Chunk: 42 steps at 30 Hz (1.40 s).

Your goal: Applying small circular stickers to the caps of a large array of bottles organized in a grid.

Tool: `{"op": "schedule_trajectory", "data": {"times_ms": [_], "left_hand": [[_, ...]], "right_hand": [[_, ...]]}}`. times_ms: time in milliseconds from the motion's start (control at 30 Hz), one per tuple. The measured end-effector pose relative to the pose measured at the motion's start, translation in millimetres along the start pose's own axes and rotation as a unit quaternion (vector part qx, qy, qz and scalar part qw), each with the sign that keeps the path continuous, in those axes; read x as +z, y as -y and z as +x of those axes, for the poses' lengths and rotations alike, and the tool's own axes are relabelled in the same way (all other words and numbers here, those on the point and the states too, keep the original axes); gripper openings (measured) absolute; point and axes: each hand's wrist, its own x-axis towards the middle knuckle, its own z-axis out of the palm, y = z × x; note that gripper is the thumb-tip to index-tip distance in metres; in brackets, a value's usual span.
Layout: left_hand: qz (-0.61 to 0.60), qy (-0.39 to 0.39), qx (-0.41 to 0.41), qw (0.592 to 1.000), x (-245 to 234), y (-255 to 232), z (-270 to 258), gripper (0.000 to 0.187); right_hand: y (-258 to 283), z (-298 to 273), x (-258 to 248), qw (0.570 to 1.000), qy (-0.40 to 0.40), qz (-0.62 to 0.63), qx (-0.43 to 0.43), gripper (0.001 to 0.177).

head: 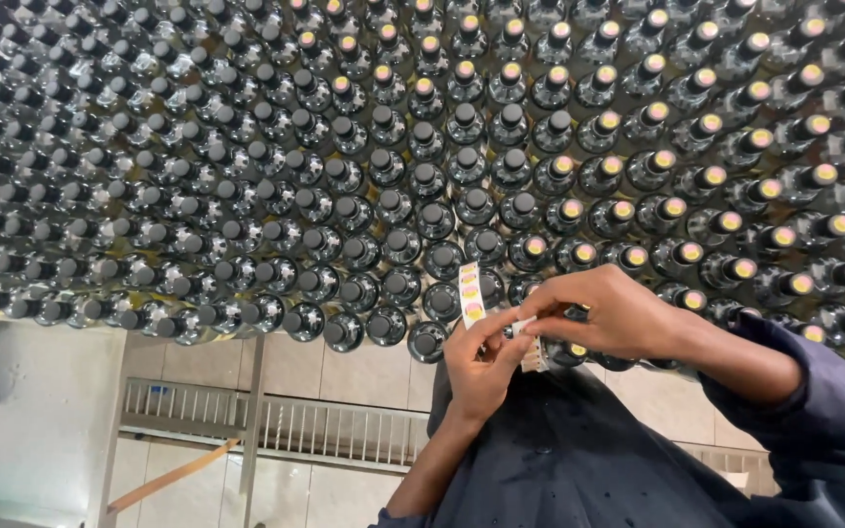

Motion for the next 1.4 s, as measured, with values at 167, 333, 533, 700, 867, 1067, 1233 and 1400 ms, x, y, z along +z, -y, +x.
{"op": "schedule_trajectory", "data": {"times_ms": [167,333,533,700,867,1067,1233,1400], "left_hand": [[0.017,-0.033,0.079,0.996,4,-3,1,0.022],[0.017,-0.042,0.114,0.992,4,-9,5,0.017],[0.05,-0.047,0.047,0.997,4,-18,1,0.022],[0.056,0.015,-0.005,0.998,4,-32,-1,0.028],[0.059,0.023,-0.001,0.998,-3,-33,-4,0.028],[0.052,0.016,-0.025,0.998,-7,-31,-3,0.03],[0.041,0.029,-0.027,0.998,-8,-30,1,0.031],[0.051,0.025,-0.028,0.998,-7,-25,2,0.03]], "right_hand": [[-3,-2,4,1.0,-0.021,-0.016,-0.008,0.014],[-1,0,7,0.997,-0.043,-0.015,-0.064,0.012],[-5,10,-4,0.992,-0.07,-0.006,-0.107,0.009],[-8,78,-71,0.97,-0.138,-0.159,0.118,0.016],[-98,132,-116,0.963,-0.177,-0.153,0.135,0.036],[-102,142,-111,0.957,-0.165,-0.104,0.216,0.035],[-91,141,-109,0.948,-0.184,-0.074,0.247,0.031],[-100,144,-111,0.946,-0.195,-0.064,0.25,0.025]]}}
